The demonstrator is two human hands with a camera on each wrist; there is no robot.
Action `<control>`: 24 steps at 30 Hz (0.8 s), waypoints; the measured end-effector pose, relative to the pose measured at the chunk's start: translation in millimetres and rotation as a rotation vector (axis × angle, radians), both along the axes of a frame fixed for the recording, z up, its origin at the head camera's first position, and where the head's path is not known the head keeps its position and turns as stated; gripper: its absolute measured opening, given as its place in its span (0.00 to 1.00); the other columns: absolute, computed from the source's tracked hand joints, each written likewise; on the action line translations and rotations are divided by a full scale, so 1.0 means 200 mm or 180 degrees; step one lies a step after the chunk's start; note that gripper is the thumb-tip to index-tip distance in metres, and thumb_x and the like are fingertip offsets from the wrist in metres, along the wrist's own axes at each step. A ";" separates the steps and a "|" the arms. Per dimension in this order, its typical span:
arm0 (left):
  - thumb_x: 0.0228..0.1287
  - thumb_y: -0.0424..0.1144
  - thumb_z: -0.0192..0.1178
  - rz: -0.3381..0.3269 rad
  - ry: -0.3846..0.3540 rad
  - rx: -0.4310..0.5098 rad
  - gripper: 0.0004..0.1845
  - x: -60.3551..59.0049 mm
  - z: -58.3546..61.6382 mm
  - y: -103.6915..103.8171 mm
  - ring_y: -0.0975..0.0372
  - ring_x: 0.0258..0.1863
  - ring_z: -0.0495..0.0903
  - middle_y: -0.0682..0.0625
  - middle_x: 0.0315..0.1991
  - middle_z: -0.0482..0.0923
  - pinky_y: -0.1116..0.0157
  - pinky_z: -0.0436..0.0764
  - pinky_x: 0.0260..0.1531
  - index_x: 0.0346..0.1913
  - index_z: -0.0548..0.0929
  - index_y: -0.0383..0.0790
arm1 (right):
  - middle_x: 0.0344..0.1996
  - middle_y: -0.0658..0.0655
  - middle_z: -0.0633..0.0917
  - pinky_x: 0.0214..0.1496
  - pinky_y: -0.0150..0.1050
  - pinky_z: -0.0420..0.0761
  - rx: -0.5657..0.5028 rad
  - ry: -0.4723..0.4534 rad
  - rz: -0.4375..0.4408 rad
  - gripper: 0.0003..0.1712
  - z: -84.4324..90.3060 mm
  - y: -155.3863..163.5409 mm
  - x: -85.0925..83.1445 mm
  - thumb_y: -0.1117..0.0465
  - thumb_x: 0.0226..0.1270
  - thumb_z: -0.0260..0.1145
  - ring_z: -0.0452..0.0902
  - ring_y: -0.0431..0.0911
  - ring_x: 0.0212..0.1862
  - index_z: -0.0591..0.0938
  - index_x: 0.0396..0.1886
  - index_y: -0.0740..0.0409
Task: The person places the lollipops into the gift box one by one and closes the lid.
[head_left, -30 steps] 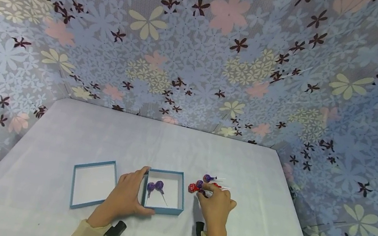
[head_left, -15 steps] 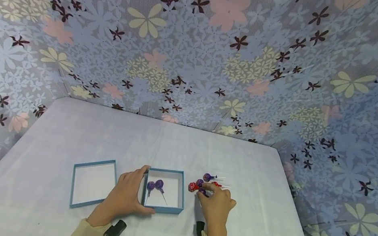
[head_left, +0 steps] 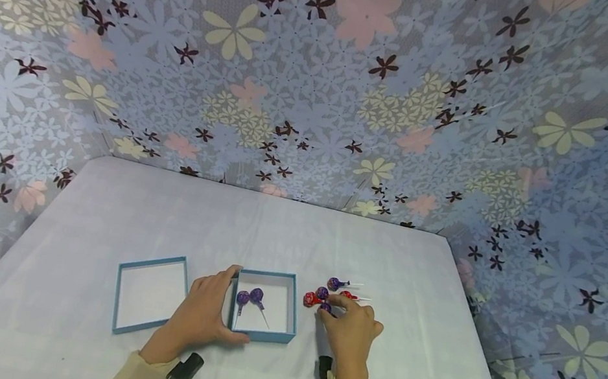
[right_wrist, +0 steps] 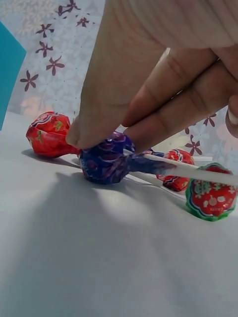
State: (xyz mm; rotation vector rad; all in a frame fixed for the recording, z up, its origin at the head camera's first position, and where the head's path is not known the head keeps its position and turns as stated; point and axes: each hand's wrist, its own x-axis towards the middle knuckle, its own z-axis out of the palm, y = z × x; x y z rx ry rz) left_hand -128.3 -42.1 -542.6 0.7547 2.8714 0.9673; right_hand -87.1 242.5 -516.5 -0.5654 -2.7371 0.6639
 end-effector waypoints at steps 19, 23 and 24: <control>0.26 0.73 0.78 0.0010 0.0000 0.0035 0.75 0.00 -0.02 0.00 0.48 0.67 0.71 0.42 0.70 0.70 0.43 0.63 0.68 0.78 0.54 0.42 | 0.32 0.53 0.90 0.44 0.54 0.59 -0.0112 -0.0087 0.0084 0.18 0.00 0.03 0.02 0.53 0.47 0.83 0.74 0.53 0.41 0.92 0.40 0.48; 0.25 0.74 0.78 0.0015 0.0009 0.0038 0.75 0.00 -0.02 0.00 0.48 0.66 0.71 0.42 0.70 0.70 0.43 0.63 0.68 0.78 0.54 0.42 | 0.31 0.52 0.90 0.44 0.55 0.59 -0.0094 -0.0094 0.0087 0.18 -0.01 0.03 0.02 0.53 0.47 0.83 0.74 0.53 0.41 0.92 0.41 0.49; 0.25 0.74 0.78 0.0021 0.0004 0.0029 0.75 0.00 -0.02 0.00 0.48 0.67 0.71 0.42 0.70 0.70 0.43 0.63 0.68 0.78 0.54 0.42 | 0.31 0.52 0.90 0.44 0.55 0.59 -0.0085 -0.0095 0.0086 0.18 -0.01 0.03 0.02 0.53 0.47 0.83 0.74 0.53 0.41 0.92 0.41 0.49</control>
